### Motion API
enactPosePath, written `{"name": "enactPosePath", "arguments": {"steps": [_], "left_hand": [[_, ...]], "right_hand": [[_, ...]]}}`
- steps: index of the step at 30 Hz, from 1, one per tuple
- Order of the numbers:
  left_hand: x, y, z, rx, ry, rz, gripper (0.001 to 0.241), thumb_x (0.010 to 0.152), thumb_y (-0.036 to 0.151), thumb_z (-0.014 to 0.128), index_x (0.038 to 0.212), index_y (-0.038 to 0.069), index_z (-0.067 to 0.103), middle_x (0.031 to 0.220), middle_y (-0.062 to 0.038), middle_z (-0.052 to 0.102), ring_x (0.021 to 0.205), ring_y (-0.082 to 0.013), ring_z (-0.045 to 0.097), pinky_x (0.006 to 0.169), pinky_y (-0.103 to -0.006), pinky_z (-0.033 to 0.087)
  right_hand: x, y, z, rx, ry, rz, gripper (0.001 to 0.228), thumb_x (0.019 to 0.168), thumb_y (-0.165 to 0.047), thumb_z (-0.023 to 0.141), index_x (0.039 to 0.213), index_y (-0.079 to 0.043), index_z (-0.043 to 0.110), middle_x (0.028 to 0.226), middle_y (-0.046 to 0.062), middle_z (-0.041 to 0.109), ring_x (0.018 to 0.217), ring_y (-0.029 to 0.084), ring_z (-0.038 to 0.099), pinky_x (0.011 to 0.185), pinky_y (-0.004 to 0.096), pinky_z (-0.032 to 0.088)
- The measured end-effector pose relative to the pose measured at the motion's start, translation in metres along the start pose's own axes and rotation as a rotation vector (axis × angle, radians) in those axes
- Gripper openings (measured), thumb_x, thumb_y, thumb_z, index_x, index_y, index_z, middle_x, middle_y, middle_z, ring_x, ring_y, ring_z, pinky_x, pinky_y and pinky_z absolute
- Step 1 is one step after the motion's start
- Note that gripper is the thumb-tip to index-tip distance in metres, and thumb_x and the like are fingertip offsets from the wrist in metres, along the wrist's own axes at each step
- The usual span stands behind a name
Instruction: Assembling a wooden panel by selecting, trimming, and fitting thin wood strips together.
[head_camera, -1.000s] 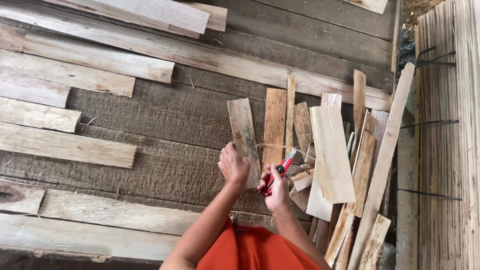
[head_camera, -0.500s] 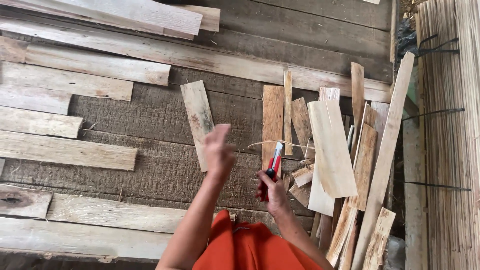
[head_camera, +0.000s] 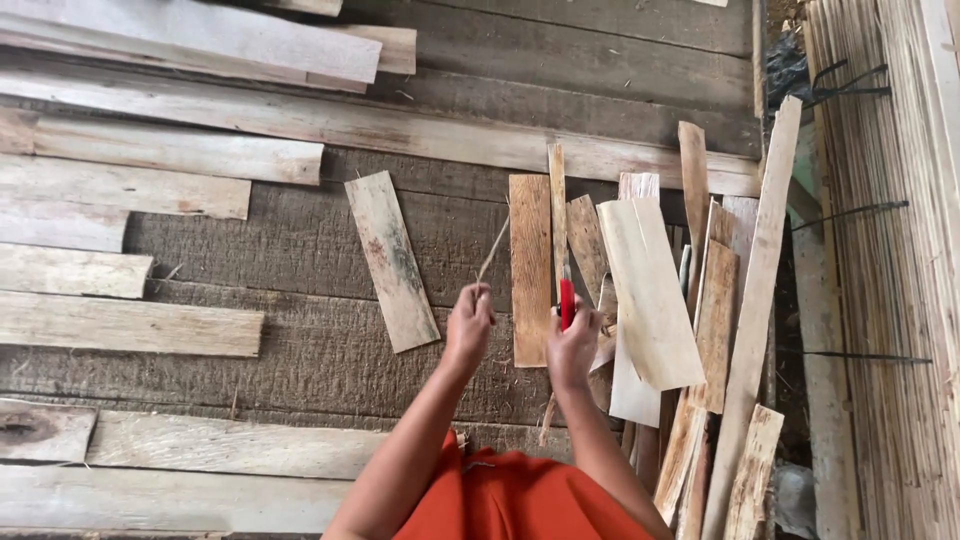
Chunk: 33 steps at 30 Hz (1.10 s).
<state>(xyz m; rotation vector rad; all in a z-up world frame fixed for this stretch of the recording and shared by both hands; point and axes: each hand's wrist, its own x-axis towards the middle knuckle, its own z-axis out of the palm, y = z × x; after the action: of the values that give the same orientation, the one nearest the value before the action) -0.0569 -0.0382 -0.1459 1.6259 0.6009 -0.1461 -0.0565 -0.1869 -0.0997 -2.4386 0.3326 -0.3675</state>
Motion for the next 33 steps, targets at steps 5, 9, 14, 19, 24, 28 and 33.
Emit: {"name": "enactPosePath", "arguments": {"steps": [5, 9, 14, 19, 24, 28, 33], "left_hand": [[-0.029, 0.028, -0.003, -0.462, -0.109, -0.234, 0.029, 0.106, 0.03, 0.045, 0.113, 0.007, 0.062, 0.082, -0.016, 0.07, 0.054, -0.0203, 0.061, 0.042, -0.0298, 0.046], [-0.04, 0.046, -0.004, -0.671, -0.194, -0.274, 0.035, 0.105, 0.028, 0.053, 0.125, 0.002, 0.064, 0.108, -0.018, 0.074, 0.092, -0.0262, 0.075, 0.081, -0.0395, 0.062], [-0.04, 0.031, 0.03, -0.687, -0.293, -0.238, 0.029, 0.103, 0.026, 0.06, 0.121, 0.004, 0.066, 0.098, -0.013, 0.073, 0.086, -0.0236, 0.071, 0.078, -0.0382, 0.056], [-0.056, -0.007, 0.06, -0.563, -0.39, -0.185, 0.025, 0.104, 0.022, 0.056, 0.098, 0.001, 0.069, 0.062, -0.017, 0.068, 0.04, -0.0261, 0.065, 0.03, -0.033, 0.049], [-0.121, 0.045, 0.068, -0.509, -0.582, -0.312, 0.022, 0.103, 0.022, 0.059, 0.096, 0.003, 0.067, 0.058, -0.018, 0.067, 0.04, -0.0263, 0.065, 0.032, -0.0363, 0.052], [-0.162, 0.055, 0.099, -0.426, -0.733, -0.374, 0.02, 0.104, 0.022, 0.057, 0.099, 0.006, 0.068, 0.057, -0.02, 0.066, 0.043, -0.0301, 0.067, 0.038, -0.0383, 0.056], [-0.239, 0.102, 0.131, -0.024, -0.815, -0.316, 0.047, 0.1, 0.03, 0.063, 0.141, 0.007, 0.061, 0.141, -0.023, 0.06, 0.134, -0.0322, 0.055, 0.115, -0.0492, 0.04]], "right_hand": [[0.021, 0.046, 0.039, -0.081, -0.08, 0.191, 0.037, 0.087, -0.023, 0.073, 0.116, -0.006, 0.06, 0.104, 0.018, 0.059, 0.096, 0.048, 0.068, 0.08, 0.059, 0.058], [0.027, 0.023, -0.004, 0.266, -0.215, 0.434, 0.026, 0.095, -0.024, 0.068, 0.109, -0.002, 0.065, 0.075, 0.011, 0.064, 0.053, 0.022, 0.064, 0.053, 0.036, 0.056], [-0.021, -0.02, -0.046, 0.509, -0.393, 0.562, 0.024, 0.077, -0.012, 0.08, 0.095, 0.0, 0.071, 0.067, 0.011, 0.065, 0.05, 0.021, 0.06, 0.047, 0.034, 0.048], [-0.037, -0.016, -0.083, 0.379, -0.422, 0.482, 0.027, 0.082, -0.024, 0.082, 0.101, -0.008, 0.071, 0.08, 0.015, 0.07, 0.074, 0.027, 0.068, 0.067, 0.04, 0.055], [-0.053, 0.023, -0.109, 0.505, -0.305, 0.601, 0.021, 0.082, -0.015, 0.075, 0.1, -0.009, 0.065, 0.08, 0.011, 0.066, 0.074, 0.021, 0.064, 0.064, 0.039, 0.058], [-0.075, 0.041, -0.158, 0.474, -0.219, 0.728, 0.023, 0.083, -0.023, 0.077, 0.1, -0.011, 0.067, 0.079, 0.012, 0.069, 0.069, 0.021, 0.067, 0.061, 0.039, 0.059], [-0.099, 0.08, -0.207, 0.301, -0.009, 0.868, 0.044, 0.082, -0.039, 0.076, 0.115, -0.013, 0.064, 0.099, 0.021, 0.073, 0.088, 0.037, 0.074, 0.081, 0.053, 0.058]]}}
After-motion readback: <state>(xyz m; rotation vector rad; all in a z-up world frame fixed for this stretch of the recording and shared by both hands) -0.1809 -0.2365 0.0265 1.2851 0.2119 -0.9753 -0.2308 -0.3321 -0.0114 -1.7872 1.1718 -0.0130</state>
